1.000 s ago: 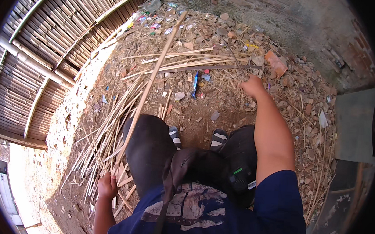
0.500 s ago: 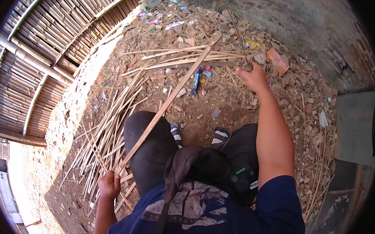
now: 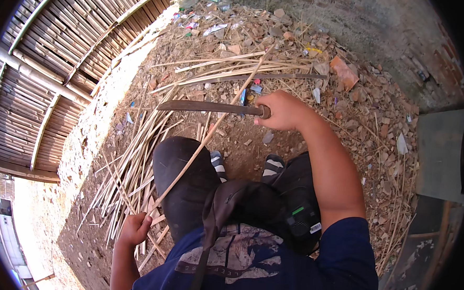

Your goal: The person strips thin layers from a piece of bamboo using a large knife while sitting on the ground outdoors.

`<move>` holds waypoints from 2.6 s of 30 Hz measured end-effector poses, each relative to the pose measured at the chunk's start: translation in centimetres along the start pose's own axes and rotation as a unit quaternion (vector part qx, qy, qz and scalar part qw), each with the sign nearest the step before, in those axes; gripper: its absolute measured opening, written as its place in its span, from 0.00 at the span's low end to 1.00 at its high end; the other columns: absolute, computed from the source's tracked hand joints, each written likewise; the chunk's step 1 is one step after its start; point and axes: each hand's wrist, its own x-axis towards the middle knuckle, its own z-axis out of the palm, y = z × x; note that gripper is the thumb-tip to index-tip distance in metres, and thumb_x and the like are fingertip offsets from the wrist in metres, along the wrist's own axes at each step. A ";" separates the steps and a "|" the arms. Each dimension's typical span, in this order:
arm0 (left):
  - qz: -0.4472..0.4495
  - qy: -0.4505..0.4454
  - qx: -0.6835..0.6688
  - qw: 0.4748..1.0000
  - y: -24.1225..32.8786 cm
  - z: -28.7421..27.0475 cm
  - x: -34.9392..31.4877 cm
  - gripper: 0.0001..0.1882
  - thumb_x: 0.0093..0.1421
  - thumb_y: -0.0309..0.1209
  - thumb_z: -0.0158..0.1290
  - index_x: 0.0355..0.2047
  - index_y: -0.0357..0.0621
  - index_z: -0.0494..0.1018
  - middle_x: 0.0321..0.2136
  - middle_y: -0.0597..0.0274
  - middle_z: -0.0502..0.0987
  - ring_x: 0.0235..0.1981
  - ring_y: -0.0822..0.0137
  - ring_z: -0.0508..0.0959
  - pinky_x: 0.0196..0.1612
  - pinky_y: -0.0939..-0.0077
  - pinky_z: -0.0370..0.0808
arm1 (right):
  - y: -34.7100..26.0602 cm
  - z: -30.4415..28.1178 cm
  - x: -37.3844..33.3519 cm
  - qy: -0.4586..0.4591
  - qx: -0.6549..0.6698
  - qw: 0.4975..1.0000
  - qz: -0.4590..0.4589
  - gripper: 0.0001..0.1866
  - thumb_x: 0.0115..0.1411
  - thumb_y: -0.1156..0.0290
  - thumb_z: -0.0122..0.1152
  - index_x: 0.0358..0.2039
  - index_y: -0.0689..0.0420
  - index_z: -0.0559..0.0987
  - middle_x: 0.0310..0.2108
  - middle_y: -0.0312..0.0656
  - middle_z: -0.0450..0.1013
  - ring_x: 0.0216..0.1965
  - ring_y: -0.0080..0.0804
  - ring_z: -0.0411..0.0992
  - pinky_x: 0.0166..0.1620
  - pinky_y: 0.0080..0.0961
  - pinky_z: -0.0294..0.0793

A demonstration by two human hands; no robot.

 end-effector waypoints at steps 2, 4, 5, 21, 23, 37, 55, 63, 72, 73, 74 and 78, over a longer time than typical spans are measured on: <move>-0.013 -0.028 -0.020 0.999 0.6 -0.3 0.1 0.29 0.69 0.48 0.46 0.21 0.35 0.70 0.15 0.45 0.70 0.18 0.52 0.72 0.26 0.57 0.68 | 0.1 -0.1 0.0 -0.040 0.017 0.999 0.024 0.23 0.50 0.55 0.71 0.42 0.56 0.82 0.32 0.52 0.79 0.38 0.50 0.78 0.43 0.42 0.76; -0.025 -0.043 -0.041 0.998 0.5 -0.3 0.2 0.28 0.70 0.47 0.45 0.21 0.34 0.70 0.15 0.47 0.70 0.18 0.55 0.72 0.27 0.59 0.68 | 1.1 -0.1 0.0 -0.076 0.052 0.994 0.064 0.24 0.50 0.54 0.71 0.43 0.57 0.82 0.34 0.53 0.79 0.41 0.51 0.78 0.45 0.43 0.76; -0.030 -0.045 -0.052 0.997 0.3 -0.1 0.2 0.28 0.69 0.47 0.46 0.21 0.35 0.70 0.14 0.49 0.71 0.18 0.58 0.72 0.26 0.60 0.69 | 1.5 0.0 0.2 -0.076 0.038 0.994 0.065 0.25 0.50 0.54 0.71 0.44 0.57 0.82 0.34 0.53 0.79 0.40 0.51 0.78 0.45 0.43 0.76; 0.011 0.019 0.015 1.000 0.6 -0.5 0.8 0.27 0.69 0.45 0.47 0.20 0.36 0.68 0.14 0.43 0.69 0.18 0.42 0.71 0.24 0.55 0.67 | 2.2 0.9 1.0 -0.102 0.089 0.981 0.140 0.30 0.50 0.58 0.72 0.48 0.67 0.78 0.35 0.51 0.79 0.33 0.41 0.79 0.40 0.37 0.78; 0.015 0.024 0.014 1.000 1.2 -0.3 0.7 0.26 0.69 0.44 0.48 0.20 0.37 0.67 0.15 0.43 0.69 0.18 0.41 0.71 0.24 0.54 0.67 | 1.9 2.3 0.9 -0.066 0.000 0.997 0.034 0.31 0.50 0.57 0.72 0.49 0.65 0.78 0.38 0.53 0.80 0.40 0.46 0.79 0.45 0.40 0.78; 0.026 0.089 0.101 0.991 1.2 0.7 0.3 0.23 0.67 0.42 0.52 0.19 0.39 0.67 0.16 0.44 0.71 0.20 0.39 0.73 0.24 0.50 0.68 | 1.8 4.0 1.2 -0.089 -0.056 0.994 -0.039 0.38 0.51 0.57 0.73 0.58 0.66 0.73 0.25 0.44 0.76 0.22 0.30 0.74 0.27 0.29 0.74; 0.028 0.109 0.136 0.984 1.2 0.4 1.2 0.23 0.66 0.43 0.54 0.20 0.39 0.66 0.16 0.43 0.71 0.21 0.38 0.73 0.25 0.47 0.68 | 5.9 5.3 1.8 -0.167 -0.018 0.980 0.102 0.33 0.52 0.60 0.72 0.56 0.60 0.76 0.32 0.50 0.80 0.27 0.38 0.80 0.33 0.34 0.78; 0.050 0.074 0.081 0.993 1.3 0.8 0.9 0.22 0.68 0.42 0.51 0.21 0.39 0.67 0.16 0.41 0.70 0.20 0.38 0.73 0.23 0.51 0.67 | 0.9 3.2 1.0 -0.123 -0.003 0.992 0.007 0.37 0.51 0.53 0.72 0.56 0.63 0.76 0.42 0.56 0.79 0.41 0.46 0.80 0.45 0.38 0.78; 0.058 0.081 0.081 0.992 1.2 0.2 1.3 0.23 0.68 0.42 0.51 0.20 0.38 0.67 0.15 0.43 0.69 0.19 0.38 0.72 0.23 0.52 0.67 | -0.5 1.8 1.6 -0.130 -0.002 0.989 0.072 0.37 0.50 0.55 0.72 0.56 0.64 0.75 0.45 0.56 0.78 0.42 0.46 0.79 0.48 0.39 0.76; 0.055 0.079 0.075 0.993 1.2 0.3 1.1 0.23 0.68 0.41 0.51 0.21 0.38 0.67 0.15 0.42 0.70 0.20 0.37 0.72 0.24 0.52 0.68 | -1.2 1.8 1.5 -0.152 -0.026 0.986 0.060 0.38 0.49 0.55 0.72 0.57 0.64 0.75 0.46 0.57 0.78 0.44 0.47 0.79 0.50 0.38 0.76; 0.046 0.079 0.076 0.993 0.9 0.3 0.9 0.22 0.68 0.41 0.51 0.21 0.38 0.67 0.15 0.42 0.70 0.20 0.37 0.72 0.24 0.52 0.68 | -2.3 2.2 1.6 -0.181 -0.048 0.981 0.045 0.38 0.49 0.54 0.72 0.57 0.65 0.75 0.46 0.57 0.78 0.46 0.48 0.78 0.51 0.38 0.76; 0.044 0.078 0.066 0.994 1.6 0.5 2.2 0.22 0.68 0.41 0.51 0.20 0.39 0.66 0.15 0.42 0.70 0.20 0.38 0.72 0.24 0.51 0.67 | 4.6 1.2 2.0 -0.134 0.033 0.979 0.149 0.38 0.49 0.54 0.72 0.56 0.65 0.75 0.47 0.57 0.78 0.50 0.49 0.77 0.53 0.38 0.74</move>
